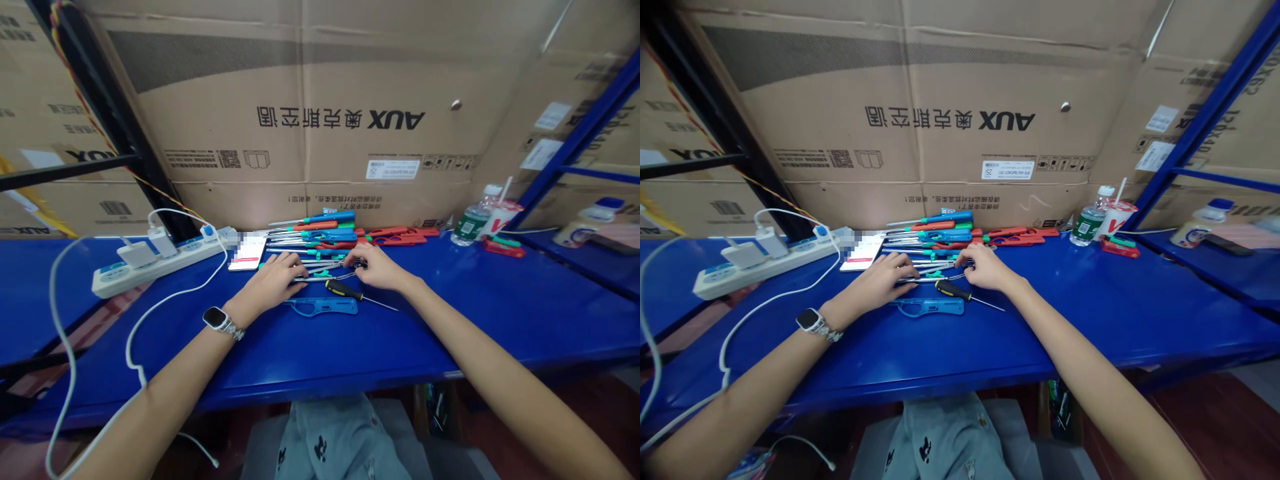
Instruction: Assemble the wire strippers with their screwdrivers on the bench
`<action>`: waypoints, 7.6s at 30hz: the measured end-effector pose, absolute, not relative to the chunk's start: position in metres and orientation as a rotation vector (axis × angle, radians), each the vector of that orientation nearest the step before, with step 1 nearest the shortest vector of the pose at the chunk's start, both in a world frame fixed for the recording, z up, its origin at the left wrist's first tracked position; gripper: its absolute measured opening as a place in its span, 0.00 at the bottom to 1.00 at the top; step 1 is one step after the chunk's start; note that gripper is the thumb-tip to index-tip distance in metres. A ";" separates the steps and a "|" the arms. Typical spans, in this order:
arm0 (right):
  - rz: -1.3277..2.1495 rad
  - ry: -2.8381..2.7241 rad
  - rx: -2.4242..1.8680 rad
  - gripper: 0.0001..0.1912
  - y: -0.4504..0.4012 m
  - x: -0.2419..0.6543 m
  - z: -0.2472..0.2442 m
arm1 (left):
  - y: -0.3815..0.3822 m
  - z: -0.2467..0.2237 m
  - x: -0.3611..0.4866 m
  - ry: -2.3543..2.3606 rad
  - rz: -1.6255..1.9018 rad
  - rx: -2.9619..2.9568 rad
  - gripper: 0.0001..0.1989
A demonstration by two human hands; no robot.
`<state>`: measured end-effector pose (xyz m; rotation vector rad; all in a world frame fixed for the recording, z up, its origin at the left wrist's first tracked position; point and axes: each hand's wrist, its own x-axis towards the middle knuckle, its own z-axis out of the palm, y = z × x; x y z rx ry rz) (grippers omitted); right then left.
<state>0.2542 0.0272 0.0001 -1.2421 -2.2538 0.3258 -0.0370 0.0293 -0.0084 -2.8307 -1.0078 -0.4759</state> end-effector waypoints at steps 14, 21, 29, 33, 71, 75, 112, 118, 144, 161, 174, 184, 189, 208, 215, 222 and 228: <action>0.397 -2.065 -1.160 0.19 0.026 0.270 -0.007 | 0.022 0.001 -0.027 -1.023 -0.579 -2.711 0.08; 0.339 -2.173 -1.188 0.23 0.016 0.261 -0.011 | 0.017 0.002 -0.035 -1.081 -0.916 -2.773 0.05; 0.509 -1.994 -1.014 0.09 0.012 0.244 -0.013 | 0.013 0.010 -0.042 -1.128 -1.093 -2.704 0.03; 0.490 -2.026 -1.038 0.16 0.003 0.240 -0.008 | 0.011 0.014 -0.046 -1.164 -1.151 -2.687 0.03; 0.135 -2.496 -0.990 0.12 -0.044 0.225 -0.010 | -0.012 0.004 -0.061 -1.429 -0.601 -2.844 0.28; 0.075 -2.519 -1.000 0.14 -0.046 0.227 -0.011 | -0.012 0.004 -0.059 -1.453 -0.635 -2.739 0.27; 0.314 -2.233 -1.077 0.14 -0.036 0.214 -0.011 | -0.013 0.006 -0.058 -1.623 -0.682 -2.604 0.30; 0.175 -2.256 -1.026 0.26 -0.046 0.208 -0.006 | -0.017 0.010 -0.055 -1.681 -0.803 -2.519 0.32; 0.471 -2.354 -1.111 0.20 -0.040 0.208 -0.009 | -0.016 0.010 -0.060 -1.632 -0.552 -2.753 0.28; 0.455 -2.398 -1.012 0.22 -0.041 0.201 -0.009 | -0.025 -0.009 -0.024 -0.654 -0.737 -2.823 0.12; 0.227 -2.377 -1.073 0.13 -0.041 0.208 -0.013 | -0.020 -0.017 -0.032 -0.620 -0.813 -3.022 0.13; 0.149 -2.486 -1.085 0.15 -0.043 0.202 -0.014 | -0.027 -0.016 -0.029 -0.595 -0.788 -3.005 0.18; 0.109 -2.524 -1.083 0.15 -0.044 0.202 -0.014 | -0.029 -0.017 -0.030 -0.556 -0.693 -2.968 0.18; 0.121 -2.354 -1.067 0.07 -0.049 0.220 -0.014 | -0.040 -0.013 -0.026 -0.600 -0.624 -2.959 0.15; -0.064 -2.442 -1.079 0.16 -0.055 0.226 -0.018 | -0.040 -0.013 -0.027 -0.609 -0.614 -2.946 0.16; -0.275 -2.567 -1.131 0.22 -0.068 0.229 -0.013 | -0.040 -0.011 -0.027 -0.596 -0.600 -2.933 0.16; -0.296 -2.586 -1.175 0.21 -0.077 0.226 -0.012 | -0.040 -0.011 -0.027 -0.576 -0.615 -2.930 0.16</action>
